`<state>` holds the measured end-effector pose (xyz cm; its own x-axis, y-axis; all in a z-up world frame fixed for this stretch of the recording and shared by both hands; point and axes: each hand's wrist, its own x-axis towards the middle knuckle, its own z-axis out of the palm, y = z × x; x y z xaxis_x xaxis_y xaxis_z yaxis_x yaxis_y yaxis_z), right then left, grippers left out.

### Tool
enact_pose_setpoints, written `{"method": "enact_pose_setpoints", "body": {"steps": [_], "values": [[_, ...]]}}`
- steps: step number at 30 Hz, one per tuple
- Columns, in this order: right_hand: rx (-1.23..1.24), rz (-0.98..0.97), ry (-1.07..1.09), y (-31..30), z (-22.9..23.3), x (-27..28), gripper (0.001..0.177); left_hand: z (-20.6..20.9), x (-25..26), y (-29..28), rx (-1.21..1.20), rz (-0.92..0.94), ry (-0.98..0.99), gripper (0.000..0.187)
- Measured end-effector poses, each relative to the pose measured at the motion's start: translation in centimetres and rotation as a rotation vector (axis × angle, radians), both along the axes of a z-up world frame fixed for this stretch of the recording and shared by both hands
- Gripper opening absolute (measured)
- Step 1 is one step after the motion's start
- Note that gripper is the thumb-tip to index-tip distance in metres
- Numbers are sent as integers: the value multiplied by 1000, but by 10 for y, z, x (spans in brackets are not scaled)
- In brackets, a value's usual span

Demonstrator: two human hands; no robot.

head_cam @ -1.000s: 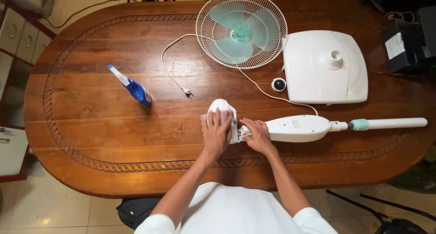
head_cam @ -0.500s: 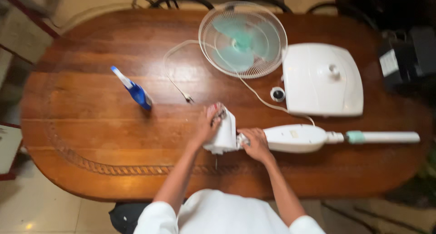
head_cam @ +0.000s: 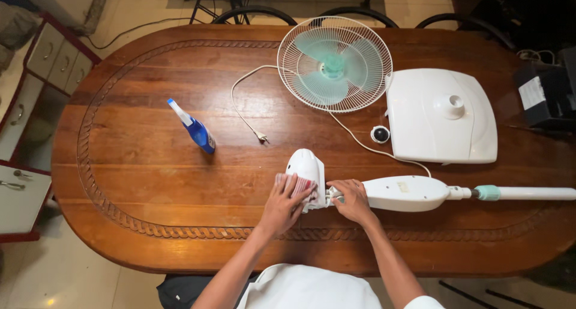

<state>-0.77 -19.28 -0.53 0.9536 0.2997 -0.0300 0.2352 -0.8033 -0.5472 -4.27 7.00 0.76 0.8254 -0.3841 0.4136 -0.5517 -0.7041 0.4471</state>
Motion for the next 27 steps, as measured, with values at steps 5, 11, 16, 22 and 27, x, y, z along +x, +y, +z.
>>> {"method": "enact_pose_setpoints", "body": {"steps": [5,11,16,22,27], "values": [[16,-15,36,2,1,2,46,-4,53,-15,127,48,113,56],[32,-34,19,1,0,-4,48,-19,96,-52,203,302,284,53],[56,-33,-18,3,-3,-4,49,-25,64,-53,181,214,36,58],[36,-4,-35,-4,-12,1,51,-27,28,-59,265,128,-8,57],[21,-12,-40,-2,-14,1,51,-29,67,-65,270,148,25,50]]}}
